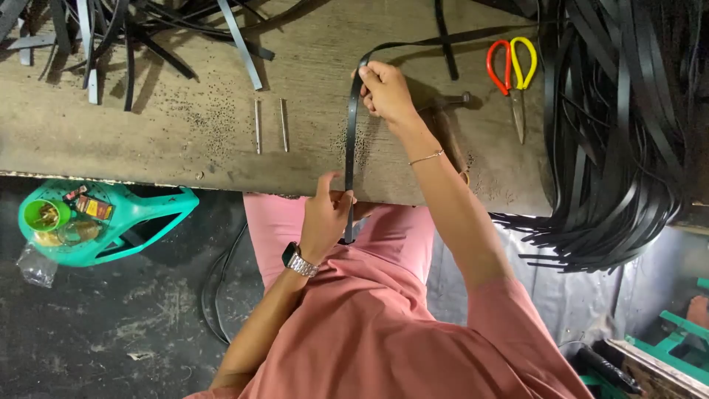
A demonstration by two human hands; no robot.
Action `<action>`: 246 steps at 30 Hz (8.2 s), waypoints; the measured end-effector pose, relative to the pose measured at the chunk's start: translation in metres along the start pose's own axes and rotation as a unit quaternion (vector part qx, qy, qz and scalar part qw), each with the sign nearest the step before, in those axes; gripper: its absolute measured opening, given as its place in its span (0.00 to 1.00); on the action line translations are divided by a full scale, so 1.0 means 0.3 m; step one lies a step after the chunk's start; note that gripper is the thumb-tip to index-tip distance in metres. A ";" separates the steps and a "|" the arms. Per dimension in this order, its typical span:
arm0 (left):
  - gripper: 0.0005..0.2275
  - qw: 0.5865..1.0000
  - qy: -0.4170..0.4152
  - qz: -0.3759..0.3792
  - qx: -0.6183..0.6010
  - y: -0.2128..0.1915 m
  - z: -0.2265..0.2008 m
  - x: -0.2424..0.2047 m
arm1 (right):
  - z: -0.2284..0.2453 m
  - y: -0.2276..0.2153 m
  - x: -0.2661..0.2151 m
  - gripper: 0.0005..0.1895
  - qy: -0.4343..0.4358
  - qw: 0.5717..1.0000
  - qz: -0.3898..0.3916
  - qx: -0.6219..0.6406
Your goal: Using a hammer and a punch tool to create a series of holes in leather strips on a workshop floor.
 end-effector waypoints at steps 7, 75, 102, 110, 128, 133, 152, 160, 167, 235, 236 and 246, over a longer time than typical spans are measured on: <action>0.16 0.998 0.011 0.011 0.063 0.045 0.034 0.013 | -0.048 -0.054 -0.106 0.21 -0.023 0.997 -0.036 -0.071; 0.05 0.976 0.173 -0.007 -0.134 -0.124 -0.154 0.273 | -0.192 -0.062 -0.422 0.37 -0.442 0.822 -0.001 -0.360; 0.03 0.953 0.288 -0.034 -0.092 0.000 -0.129 0.291 | -0.215 -0.069 -0.378 0.40 -0.437 0.829 -0.011 -0.348; 0.03 0.951 0.296 -0.041 -0.078 -0.001 -0.128 0.293 | -0.215 -0.068 -0.377 0.41 -0.443 0.827 -0.013 -0.345; 0.06 0.914 0.383 -0.130 0.006 0.035 -0.080 0.277 | -0.211 -0.062 -0.389 0.38 -0.461 0.815 -0.030 -0.349; 0.04 0.929 0.352 -0.114 -0.019 0.020 -0.109 0.271 | -0.202 -0.061 -0.397 0.38 -0.448 0.819 -0.025 -0.358; 0.03 0.943 0.317 -0.090 -0.045 0.009 -0.119 0.268 | -0.220 -0.065 -0.388 0.40 -0.448 0.820 -0.018 -0.355; 0.03 0.942 0.321 -0.088 -0.041 0.018 -0.114 0.272 | -0.213 -0.064 -0.391 0.39 -0.445 0.824 -0.013 -0.350; 0.04 0.935 0.339 -0.099 -0.013 0.028 -0.108 0.274 | -0.215 -0.065 -0.389 0.39 -0.450 0.821 -0.018 -0.352; 0.12 0.870 0.477 -0.043 0.115 0.153 0.045 0.367 | -0.218 -0.159 -0.675 0.24 -0.189 0.867 -0.093 -0.451; 0.11 0.870 0.476 -0.047 0.117 0.151 0.037 0.368 | -0.208 -0.167 -0.669 0.21 -0.206 0.882 -0.105 -0.411; 0.07 0.883 0.445 -0.020 0.149 0.170 0.103 0.401 | -0.197 -0.141 -0.710 0.23 -0.147 0.904 -0.087 -0.393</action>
Point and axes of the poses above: each hand's wrist, its own x-axis towards the middle knuckle, its own y-axis out of the palm, z = x × y, the point moved 5 cm from there along x, towards the middle knuckle, and after that the axes turned 7 degrees about -y, right-handed, at the moved point
